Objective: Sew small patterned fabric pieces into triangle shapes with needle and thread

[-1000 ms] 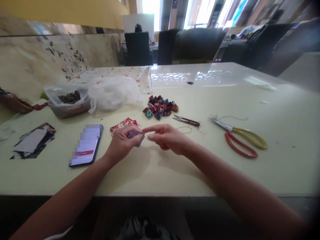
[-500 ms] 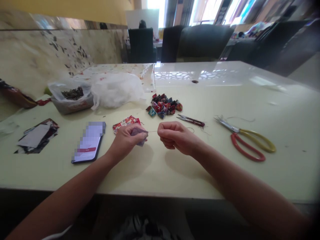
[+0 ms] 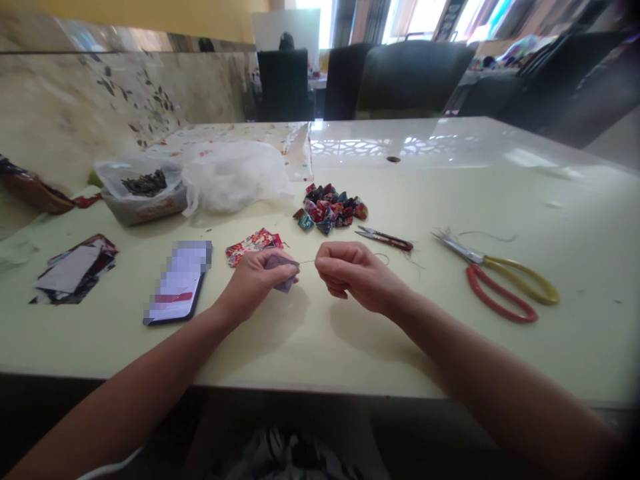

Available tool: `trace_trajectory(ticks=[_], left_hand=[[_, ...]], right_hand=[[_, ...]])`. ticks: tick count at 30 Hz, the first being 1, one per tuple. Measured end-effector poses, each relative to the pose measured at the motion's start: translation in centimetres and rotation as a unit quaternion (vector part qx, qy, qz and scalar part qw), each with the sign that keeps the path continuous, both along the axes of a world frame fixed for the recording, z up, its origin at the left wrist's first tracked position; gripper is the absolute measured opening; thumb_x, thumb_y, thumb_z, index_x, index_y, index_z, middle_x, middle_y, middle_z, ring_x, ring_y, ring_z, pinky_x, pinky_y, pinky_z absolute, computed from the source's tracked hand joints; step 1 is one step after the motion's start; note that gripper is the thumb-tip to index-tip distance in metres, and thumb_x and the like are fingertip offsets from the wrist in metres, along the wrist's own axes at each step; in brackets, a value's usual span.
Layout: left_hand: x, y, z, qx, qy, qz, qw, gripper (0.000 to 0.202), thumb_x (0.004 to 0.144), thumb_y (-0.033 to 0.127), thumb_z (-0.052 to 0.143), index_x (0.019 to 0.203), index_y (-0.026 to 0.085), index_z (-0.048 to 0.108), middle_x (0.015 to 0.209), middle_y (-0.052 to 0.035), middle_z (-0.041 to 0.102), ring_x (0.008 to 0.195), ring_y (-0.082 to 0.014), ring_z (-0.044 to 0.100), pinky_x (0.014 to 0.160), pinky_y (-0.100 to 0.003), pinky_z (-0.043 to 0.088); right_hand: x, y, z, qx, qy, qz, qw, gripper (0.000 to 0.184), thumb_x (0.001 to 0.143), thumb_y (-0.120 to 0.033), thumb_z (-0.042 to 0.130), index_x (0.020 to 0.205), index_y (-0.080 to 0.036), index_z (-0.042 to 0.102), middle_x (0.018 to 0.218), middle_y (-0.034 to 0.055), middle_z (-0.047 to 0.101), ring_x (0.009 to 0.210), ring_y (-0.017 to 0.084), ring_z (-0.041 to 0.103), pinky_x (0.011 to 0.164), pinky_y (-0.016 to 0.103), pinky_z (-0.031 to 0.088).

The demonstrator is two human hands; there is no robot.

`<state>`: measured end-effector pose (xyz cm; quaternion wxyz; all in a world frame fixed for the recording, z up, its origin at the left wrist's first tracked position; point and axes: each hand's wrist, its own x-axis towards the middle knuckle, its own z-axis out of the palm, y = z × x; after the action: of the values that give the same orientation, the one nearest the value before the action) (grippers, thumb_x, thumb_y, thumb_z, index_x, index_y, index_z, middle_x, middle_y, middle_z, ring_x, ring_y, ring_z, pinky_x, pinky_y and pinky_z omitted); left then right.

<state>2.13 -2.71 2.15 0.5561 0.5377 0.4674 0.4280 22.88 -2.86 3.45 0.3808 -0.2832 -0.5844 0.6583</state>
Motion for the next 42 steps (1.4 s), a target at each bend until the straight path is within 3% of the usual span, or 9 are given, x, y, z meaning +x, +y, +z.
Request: trace_trajectory(ticks=[6,11,17,20,24,33,42], left_hand=[[0.1,0.4,-0.2,-0.079,-0.14,-0.003,0.987,0.023,0.064,0.032,0.088,0.077,0.017,0.077,0.082,-0.0037,0.076,0.072,-0.0131,0.067,0.08,-0.031,0.06],[0.2,0.4,0.1,-0.113,-0.176,-0.015,0.978,0.031,0.059,0.033,0.092,0.081,0.016,0.078,0.076,-0.0011,0.071,0.064,-0.0094,0.062,0.073,-0.028,0.06],[0.1,0.4,-0.4,-0.095,-0.166,-0.019,0.981,0.029,0.059,0.035,0.093,0.078,0.017,0.079,0.071,-0.0014,0.069,0.06,-0.0083,0.058,0.061,-0.021,0.052],[0.3,0.3,-0.7,-0.066,-0.137,-0.023,0.988,0.023,0.065,0.034,0.09,0.079,0.019,0.079,0.072,-0.0016,0.07,0.062,-0.0087,0.058,0.061,-0.021,0.049],[0.5,0.1,-0.8,-0.033,-0.102,-0.023,0.994,0.021,0.068,0.034,0.088,0.08,0.019,0.078,0.07,-0.0003,0.069,0.062,-0.0089,0.058,0.062,-0.021,0.048],[0.8,0.0,-0.5,-0.045,-0.12,-0.016,0.992,0.028,0.063,0.033,0.09,0.079,0.018,0.072,0.065,0.0029,0.064,0.058,-0.008,0.055,0.058,-0.021,0.046],[0.5,-0.1,-0.5,-0.057,-0.094,0.001,0.994,0.028,0.064,0.032,0.089,0.078,0.017,0.07,0.067,0.0023,0.065,0.059,-0.0091,0.057,0.059,-0.022,0.046]], right_hand=[[0.2,0.6,0.0,0.031,-0.055,-0.115,0.991,0.028,0.086,-0.044,0.069,0.083,-0.02,0.054,0.053,-0.0088,0.035,0.044,0.005,0.031,0.042,0.019,0.029],[0.1,0.4,0.0,0.058,-0.089,-0.146,0.984,0.017,0.089,-0.035,0.064,0.091,-0.021,0.055,0.054,-0.0088,0.033,0.045,0.006,0.03,0.044,0.021,0.023],[-0.1,0.1,-0.1,0.078,-0.108,-0.152,0.979,0.016,0.091,-0.034,0.062,0.09,-0.019,0.057,0.056,-0.0075,0.038,0.047,0.006,0.033,0.046,0.022,0.025],[-0.1,0.2,-0.3,0.085,-0.12,-0.136,0.98,0.022,0.09,-0.04,0.064,0.089,-0.018,0.061,0.06,-0.0054,0.043,0.049,0.006,0.036,0.046,0.022,0.025],[-0.4,0.2,-0.6,0.081,-0.156,-0.111,0.978,0.028,0.088,-0.044,0.066,0.095,-0.017,0.066,0.056,-0.0069,0.039,0.047,0.006,0.032,0.046,0.022,0.02],[-0.9,0.3,-1.2,0.002,-0.093,-0.088,0.992,0.027,0.081,-0.042,0.07,0.082,-0.015,0.064,0.064,-0.0055,0.047,0.049,0.004,0.034,0.045,0.02,0.028],[-0.9,0.2,-1.2,-0.003,-0.105,-0.097,0.99,0.023,0.086,-0.041,0.066,0.088,-0.018,0.06,0.06,-0.0074,0.04,0.047,0.005,0.034,0.042,0.02,0.028]])
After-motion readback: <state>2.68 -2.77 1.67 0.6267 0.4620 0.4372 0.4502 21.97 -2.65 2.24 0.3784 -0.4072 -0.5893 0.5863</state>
